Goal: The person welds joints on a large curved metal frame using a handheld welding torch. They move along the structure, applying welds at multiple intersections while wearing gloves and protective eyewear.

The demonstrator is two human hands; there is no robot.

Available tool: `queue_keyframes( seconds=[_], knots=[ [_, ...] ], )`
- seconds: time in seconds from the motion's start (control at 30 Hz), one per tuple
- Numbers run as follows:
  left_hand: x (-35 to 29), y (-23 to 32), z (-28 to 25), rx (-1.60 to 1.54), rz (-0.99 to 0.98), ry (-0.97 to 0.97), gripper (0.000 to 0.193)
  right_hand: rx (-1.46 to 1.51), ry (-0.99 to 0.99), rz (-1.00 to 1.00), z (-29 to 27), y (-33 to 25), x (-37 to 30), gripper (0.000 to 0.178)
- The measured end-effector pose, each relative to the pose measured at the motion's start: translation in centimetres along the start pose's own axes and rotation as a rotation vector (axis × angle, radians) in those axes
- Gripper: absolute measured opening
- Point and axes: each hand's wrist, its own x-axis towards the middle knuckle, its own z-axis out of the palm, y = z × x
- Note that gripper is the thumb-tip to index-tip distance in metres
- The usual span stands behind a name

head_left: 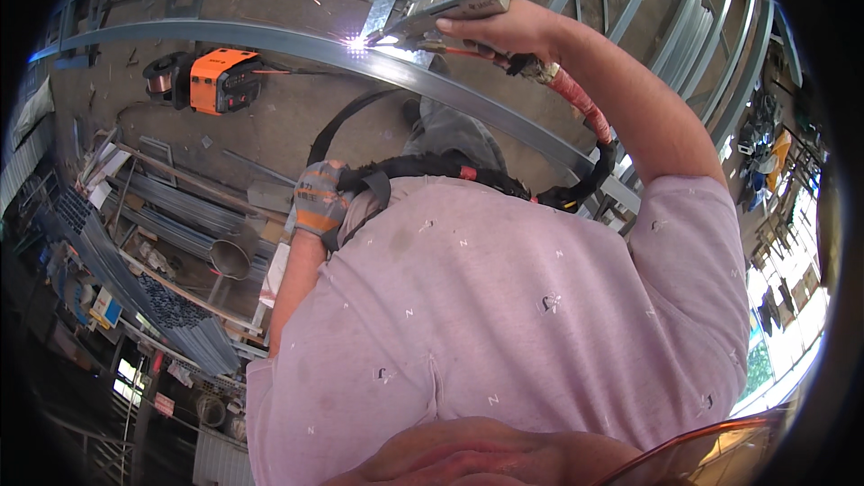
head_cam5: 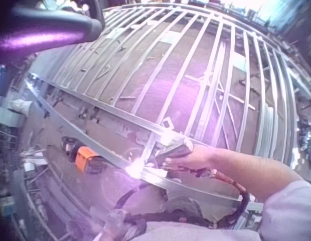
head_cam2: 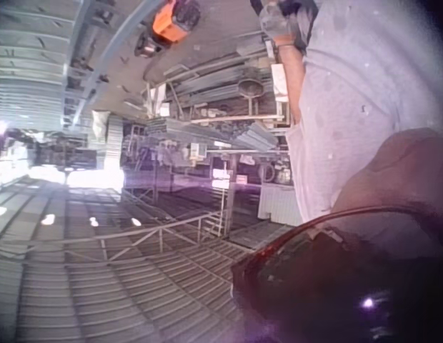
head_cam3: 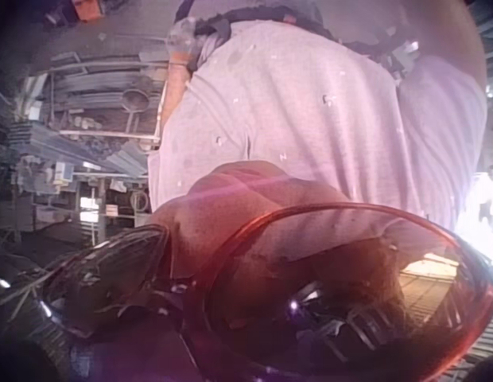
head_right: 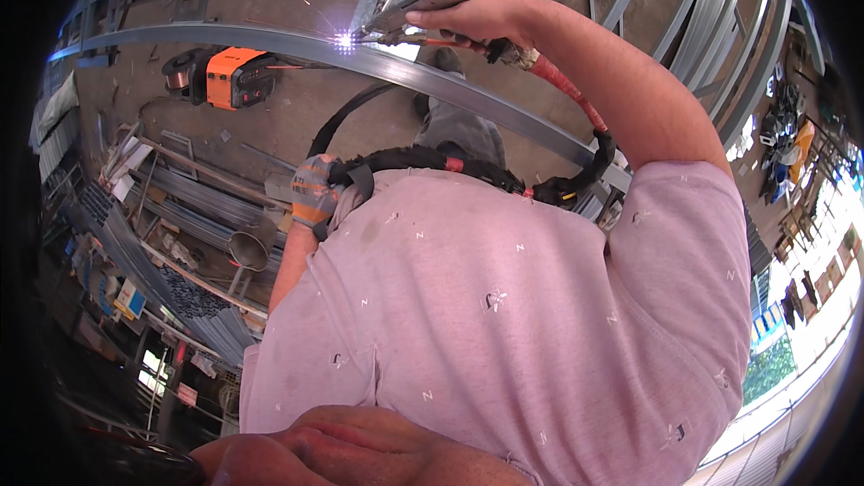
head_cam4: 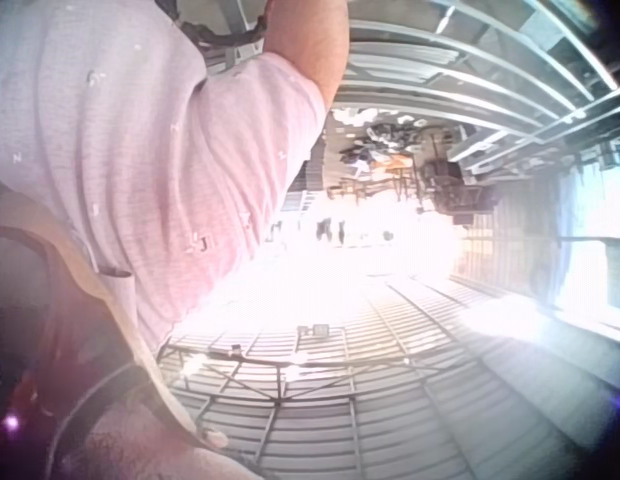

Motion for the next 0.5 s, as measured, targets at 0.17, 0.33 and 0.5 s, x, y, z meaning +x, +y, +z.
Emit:
queue_keyframes(
  seconds=[0.17, 0.33, 0.5],
  knots=[
    [0.36, 0.34, -0.25, 0.001, 0.016, 0.041, 0.051, -0.019, 0.0, -0.017, 0.05, 0.02, 0.03, 0.048],
    [0.58, 0.31, -0.42, -0.012, -0.011, 0.007, 0.053, 0.002, -0.044, -0.038, -0.21, 0.32, -0.02, 0.036],
    [0.44, 0.21, -0.18, -0.021, -0.034, 0.008, 0.053, 0.008, -0.067, -0.054, -0.35, 0.25, -0.14, 0.03]
  ],
)
